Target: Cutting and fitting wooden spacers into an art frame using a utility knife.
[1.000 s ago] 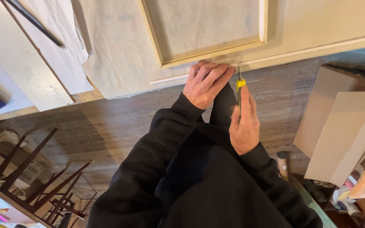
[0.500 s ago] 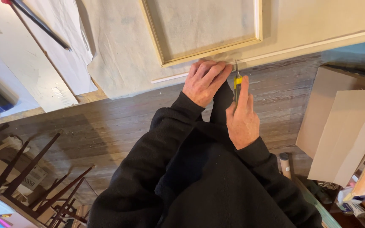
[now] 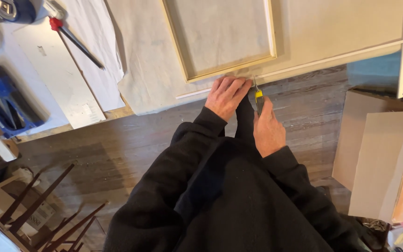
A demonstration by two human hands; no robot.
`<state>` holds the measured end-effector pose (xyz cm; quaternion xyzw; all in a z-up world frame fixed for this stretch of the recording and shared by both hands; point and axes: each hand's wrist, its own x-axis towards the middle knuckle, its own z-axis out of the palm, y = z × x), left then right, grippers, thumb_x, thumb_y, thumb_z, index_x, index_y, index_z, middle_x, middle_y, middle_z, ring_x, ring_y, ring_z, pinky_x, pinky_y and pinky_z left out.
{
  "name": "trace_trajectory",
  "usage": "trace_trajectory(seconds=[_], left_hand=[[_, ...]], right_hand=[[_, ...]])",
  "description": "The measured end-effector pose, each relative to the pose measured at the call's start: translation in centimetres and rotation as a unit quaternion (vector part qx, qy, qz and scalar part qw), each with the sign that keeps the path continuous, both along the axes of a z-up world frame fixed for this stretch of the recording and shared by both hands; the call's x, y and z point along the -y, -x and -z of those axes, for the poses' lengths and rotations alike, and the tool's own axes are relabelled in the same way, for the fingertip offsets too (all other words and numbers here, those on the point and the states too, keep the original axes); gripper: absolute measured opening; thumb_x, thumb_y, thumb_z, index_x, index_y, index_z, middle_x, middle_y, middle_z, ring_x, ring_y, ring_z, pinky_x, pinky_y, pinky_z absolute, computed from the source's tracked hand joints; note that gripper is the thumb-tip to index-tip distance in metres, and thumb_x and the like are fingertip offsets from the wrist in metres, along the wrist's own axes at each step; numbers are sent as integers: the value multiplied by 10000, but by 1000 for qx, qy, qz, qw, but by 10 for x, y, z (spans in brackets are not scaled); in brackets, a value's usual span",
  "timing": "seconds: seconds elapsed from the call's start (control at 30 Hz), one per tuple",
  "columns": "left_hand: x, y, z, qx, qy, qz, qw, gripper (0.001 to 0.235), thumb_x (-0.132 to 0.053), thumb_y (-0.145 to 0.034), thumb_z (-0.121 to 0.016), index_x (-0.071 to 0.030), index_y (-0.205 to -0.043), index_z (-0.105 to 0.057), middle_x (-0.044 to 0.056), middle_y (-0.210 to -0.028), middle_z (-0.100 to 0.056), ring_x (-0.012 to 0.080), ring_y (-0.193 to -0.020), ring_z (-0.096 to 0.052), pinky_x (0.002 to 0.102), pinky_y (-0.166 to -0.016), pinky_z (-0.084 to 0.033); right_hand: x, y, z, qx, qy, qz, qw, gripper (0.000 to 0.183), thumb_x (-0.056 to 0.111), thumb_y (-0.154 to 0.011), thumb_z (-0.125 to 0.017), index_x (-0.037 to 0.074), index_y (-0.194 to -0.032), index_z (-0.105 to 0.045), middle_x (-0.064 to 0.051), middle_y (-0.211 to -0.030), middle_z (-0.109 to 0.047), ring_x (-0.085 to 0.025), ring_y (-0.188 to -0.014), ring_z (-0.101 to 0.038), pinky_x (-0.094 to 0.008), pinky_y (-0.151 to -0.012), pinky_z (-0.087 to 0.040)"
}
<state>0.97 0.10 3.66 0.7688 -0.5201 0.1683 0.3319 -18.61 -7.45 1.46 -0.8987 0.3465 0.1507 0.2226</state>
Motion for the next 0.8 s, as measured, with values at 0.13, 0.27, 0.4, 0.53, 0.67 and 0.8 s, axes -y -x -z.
trace_trajectory(seconds=[0.13,0.27,0.4,0.53,0.67,0.8], left_hand=[[0,-3,-9,6,-10,11,1000,248,-11,-1113,-533,-91,-1147,-765,71,-1006,-617,266,-900,-658,378,-856,-570],[0,-5,-12,3,-22,7,1000,229,-20,-1106,-552,-105,-1098,-765,53,-985,-607,252,-908,-666,351,-812,-567],[0,-1,-4,-6,-24,1,1000,233,-22,-1104,-545,-115,-1092,-758,42,-981,-594,245,-899,-662,343,-789,-571],[-1,0,-5,-12,-30,5,999,238,-25,-1105,-537,-112,-1085,-757,45,-981,-594,250,-896,-662,340,-788,-570],[6,-8,-11,-4,-21,-3,1000,260,-22,-1112,-521,-128,-1052,-750,30,-963,-580,238,-878,-651,323,-781,-567],[2,-4,-14,2,-32,-14,999,273,-15,-1110,-516,-134,-1045,-754,23,-952,-572,229,-863,-642,322,-769,-563]], right_hand=[[2,-5,-4,-27,-7,15,1000,508,355,-1142,-459,192,-1605,-325,-162,-1316,-720,-518,-840,-756,-657,-754,-615],[5,-19,-23,-39,-56,20,997,454,271,-1146,-445,147,-1565,-322,-221,-1238,-728,-528,-890,-758,-641,-758,-624],[4,-19,-23,-50,-53,16,997,444,248,-1144,-470,136,-1549,-327,-222,-1216,-733,-504,-900,-768,-621,-757,-635],[4,-12,-13,-43,-53,14,998,438,244,-1141,-481,132,-1539,-336,-240,-1212,-736,-514,-906,-767,-631,-748,-637],[9,-16,-8,-32,-33,7,999,435,235,-1132,-485,109,-1525,-346,-244,-1138,-744,-508,-885,-766,-616,-746,-636],[7,-10,-9,-35,-28,-8,999,411,242,-1141,-485,90,-1502,-359,-247,-1098,-748,-510,-863,-766,-612,-730,-636]])
